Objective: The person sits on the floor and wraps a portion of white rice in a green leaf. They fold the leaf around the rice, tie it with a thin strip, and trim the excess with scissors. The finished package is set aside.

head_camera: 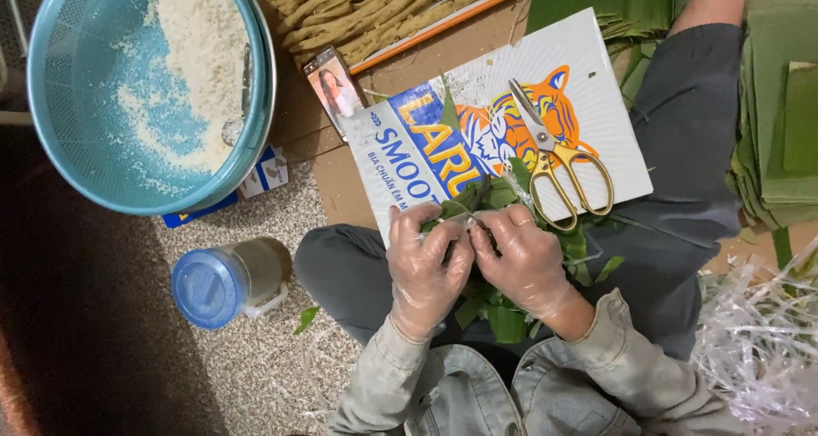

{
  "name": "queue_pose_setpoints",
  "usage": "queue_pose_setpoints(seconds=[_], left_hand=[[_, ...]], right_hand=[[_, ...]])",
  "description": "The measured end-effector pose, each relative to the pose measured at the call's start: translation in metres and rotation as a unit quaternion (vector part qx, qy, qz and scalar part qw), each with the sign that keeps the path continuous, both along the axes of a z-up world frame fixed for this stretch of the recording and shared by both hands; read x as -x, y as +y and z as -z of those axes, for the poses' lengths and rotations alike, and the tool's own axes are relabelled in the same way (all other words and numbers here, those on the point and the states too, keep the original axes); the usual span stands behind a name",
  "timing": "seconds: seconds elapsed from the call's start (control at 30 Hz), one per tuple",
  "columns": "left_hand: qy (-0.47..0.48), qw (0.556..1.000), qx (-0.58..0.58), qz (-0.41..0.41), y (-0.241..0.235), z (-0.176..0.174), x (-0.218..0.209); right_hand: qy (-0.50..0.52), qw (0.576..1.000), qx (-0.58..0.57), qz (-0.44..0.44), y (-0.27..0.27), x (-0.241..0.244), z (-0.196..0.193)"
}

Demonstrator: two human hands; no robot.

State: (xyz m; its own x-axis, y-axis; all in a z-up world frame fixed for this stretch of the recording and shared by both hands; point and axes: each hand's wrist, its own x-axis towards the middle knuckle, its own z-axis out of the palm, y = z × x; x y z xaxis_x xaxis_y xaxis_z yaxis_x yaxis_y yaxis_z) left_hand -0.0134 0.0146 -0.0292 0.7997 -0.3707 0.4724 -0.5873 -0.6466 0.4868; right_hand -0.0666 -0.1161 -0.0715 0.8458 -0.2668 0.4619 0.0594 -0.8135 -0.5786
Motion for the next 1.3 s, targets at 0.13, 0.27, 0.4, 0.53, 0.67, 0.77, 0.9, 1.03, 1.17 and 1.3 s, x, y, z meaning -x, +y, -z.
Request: queue_pose_setpoints(seconds=[0.13, 0.27, 0.4, 0.53, 0.67, 0.77, 0.9, 1.03, 1.17, 1.3], left_hand=[[-0.004, 1.000, 0.000, 0.005, -0.001, 0.000, 0.000], [-0.004, 1.000, -0.005, 0.006, -0.001, -0.002, 0.000], [-0.002, 1.000, -0.001, -0.006, 0.002, 0.002, 0.001], [0.011, 1.000, 0.000, 0.003, 0.005, 0.005, 0.002], [0.012, 1.000, -0.013, 0.005, 0.002, 0.001, 0.003], [0.004, 1.000, -0.014, 0.003, 0.000, -0.001, 0.003], [0.006, 1.000, -0.016, 0.004, 0.000, -0.001, 0.003], [0.017, 1.000, -0.014, 0.001, 0.001, 0.001, 0.003], [0.007, 1.000, -0.016, -0.004, -0.001, -0.001, 0.003], [0.003, 1.000, -0.018, -0.007, -0.001, 0.001, 0.004]], right_hand=[[-0.005, 1.000, 0.029, -0.004, 0.001, 0.001, 0.008], [0.002, 1.000, 0.028, -0.014, 0.006, 0.005, 0.018], [-0.007, 0.999, -0.047, -0.026, 0.001, 0.001, 0.000], [0.004, 0.999, -0.054, -0.004, -0.002, 0.004, -0.007], [-0.003, 1.000, -0.006, 0.007, -0.003, 0.003, -0.007], [-0.042, 0.999, 0.021, -0.006, -0.004, -0.003, -0.014], [-0.104, 0.982, 0.150, -0.049, -0.010, -0.003, -0.005], [-0.091, 0.987, 0.126, -0.035, -0.006, 0.000, -0.001], [-0.037, 0.999, 0.006, -0.016, -0.003, 0.000, -0.006], [-0.035, 0.999, 0.020, 0.007, 0.001, -0.003, -0.002]])
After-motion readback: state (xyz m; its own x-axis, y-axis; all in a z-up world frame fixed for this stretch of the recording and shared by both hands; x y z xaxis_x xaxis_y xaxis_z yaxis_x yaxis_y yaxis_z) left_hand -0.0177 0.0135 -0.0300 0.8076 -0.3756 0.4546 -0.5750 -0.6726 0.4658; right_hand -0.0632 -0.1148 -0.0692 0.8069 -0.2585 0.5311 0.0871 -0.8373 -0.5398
